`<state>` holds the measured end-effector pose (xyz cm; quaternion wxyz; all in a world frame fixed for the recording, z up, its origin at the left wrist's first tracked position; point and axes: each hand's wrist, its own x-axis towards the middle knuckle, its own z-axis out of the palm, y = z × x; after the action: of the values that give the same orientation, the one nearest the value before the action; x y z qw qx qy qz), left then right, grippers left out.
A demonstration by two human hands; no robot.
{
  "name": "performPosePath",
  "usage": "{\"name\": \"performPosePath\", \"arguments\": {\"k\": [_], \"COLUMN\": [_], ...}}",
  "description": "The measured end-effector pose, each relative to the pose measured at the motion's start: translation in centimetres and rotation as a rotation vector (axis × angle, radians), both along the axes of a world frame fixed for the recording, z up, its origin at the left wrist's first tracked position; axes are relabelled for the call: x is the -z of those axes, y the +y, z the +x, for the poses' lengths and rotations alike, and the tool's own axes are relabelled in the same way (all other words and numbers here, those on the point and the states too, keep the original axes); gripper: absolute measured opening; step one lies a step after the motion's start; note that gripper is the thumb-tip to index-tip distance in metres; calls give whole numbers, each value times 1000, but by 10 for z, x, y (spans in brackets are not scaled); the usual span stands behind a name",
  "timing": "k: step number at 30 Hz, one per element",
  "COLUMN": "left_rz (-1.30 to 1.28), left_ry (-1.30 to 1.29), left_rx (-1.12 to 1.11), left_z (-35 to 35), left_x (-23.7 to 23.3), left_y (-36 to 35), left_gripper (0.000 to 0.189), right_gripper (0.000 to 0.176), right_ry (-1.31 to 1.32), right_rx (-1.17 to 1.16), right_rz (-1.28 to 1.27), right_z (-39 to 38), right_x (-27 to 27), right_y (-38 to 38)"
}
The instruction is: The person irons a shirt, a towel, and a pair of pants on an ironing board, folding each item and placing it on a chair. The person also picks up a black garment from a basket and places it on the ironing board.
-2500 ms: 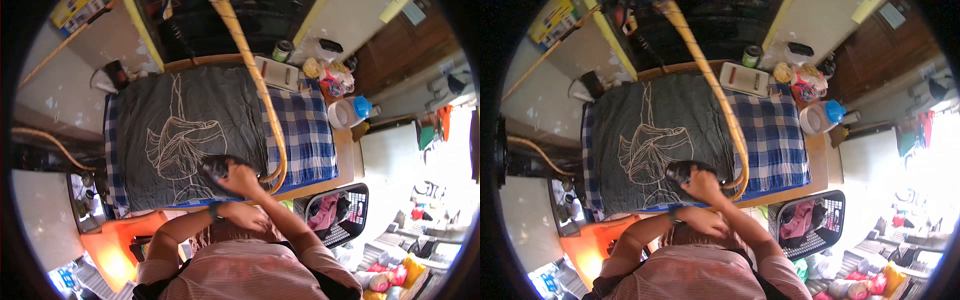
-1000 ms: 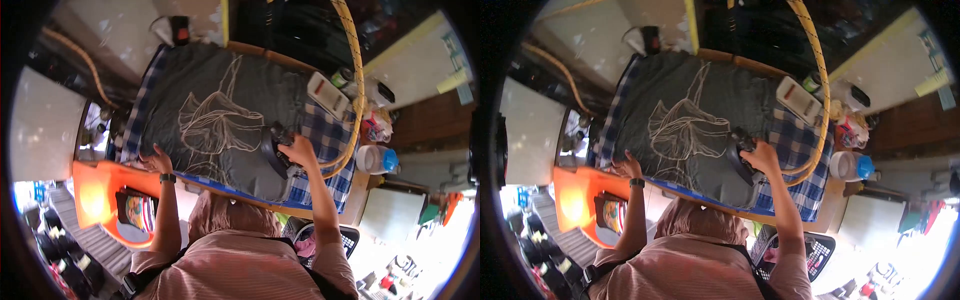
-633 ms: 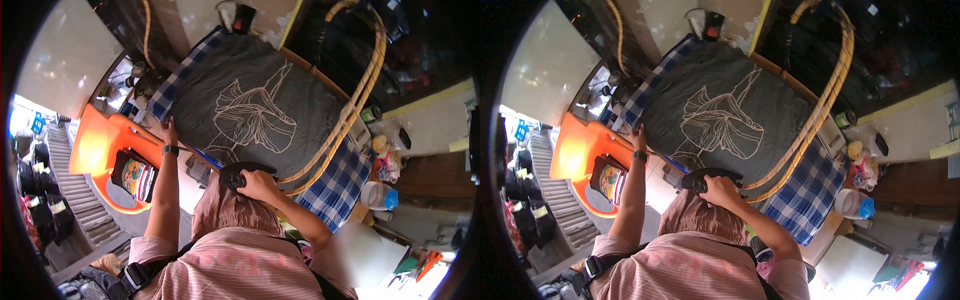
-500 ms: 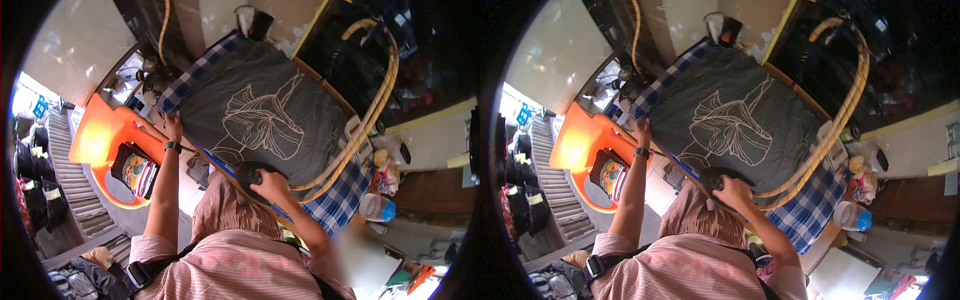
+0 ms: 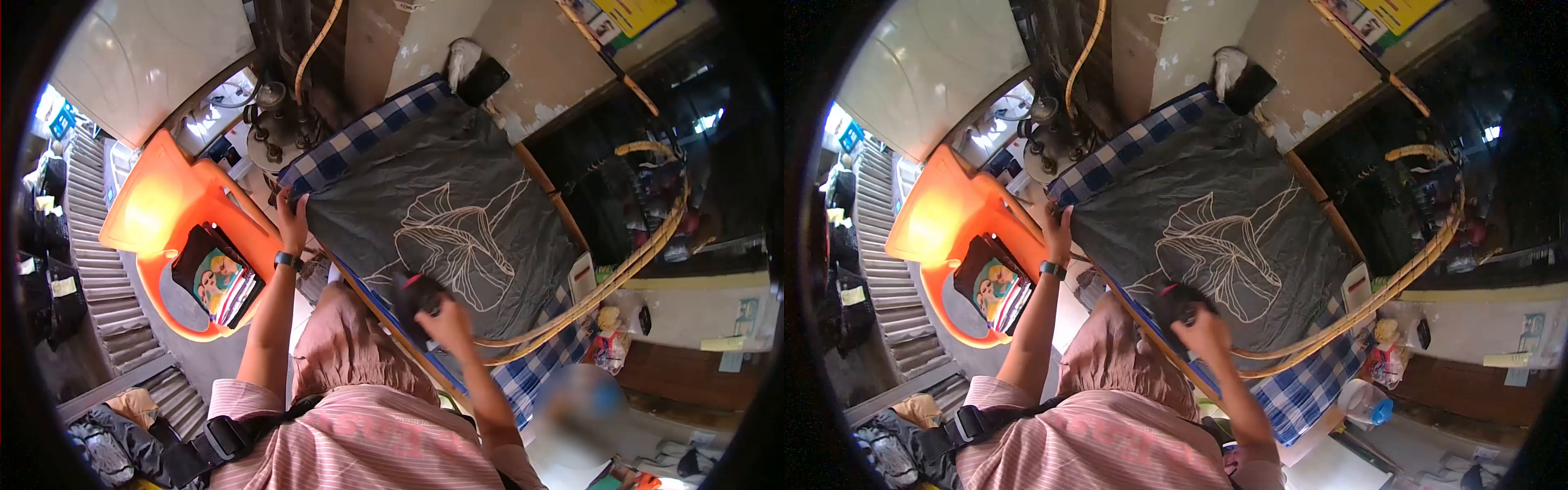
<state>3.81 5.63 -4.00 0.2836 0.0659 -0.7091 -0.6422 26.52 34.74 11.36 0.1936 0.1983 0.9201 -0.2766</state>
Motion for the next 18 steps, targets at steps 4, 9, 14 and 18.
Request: {"name": "performPosePath", "arguments": {"k": [4,9,14,18], "left_rz": [-292,-71,295,360], "left_ry": [-331,-165,-421,-505], "left_rx": [69,104,307,431], "left_z": [1,-10,-11,-24], "left_x": [-22,-21,-33,-41], "left_y": [-12,-15,-40,-56], "left_gripper": [17,10,8,9], "right_gripper": [63,58,44,52], "right_ry": [-66,25,96,70], "right_rx": [-391,-319,29,-272], "right_rz": [-68,-20,-72,-41], "right_z": [-42,-117,-201,-197], "right_x": [-13,-4,8,4], "right_y": [-61,-60,-23,-41]}}
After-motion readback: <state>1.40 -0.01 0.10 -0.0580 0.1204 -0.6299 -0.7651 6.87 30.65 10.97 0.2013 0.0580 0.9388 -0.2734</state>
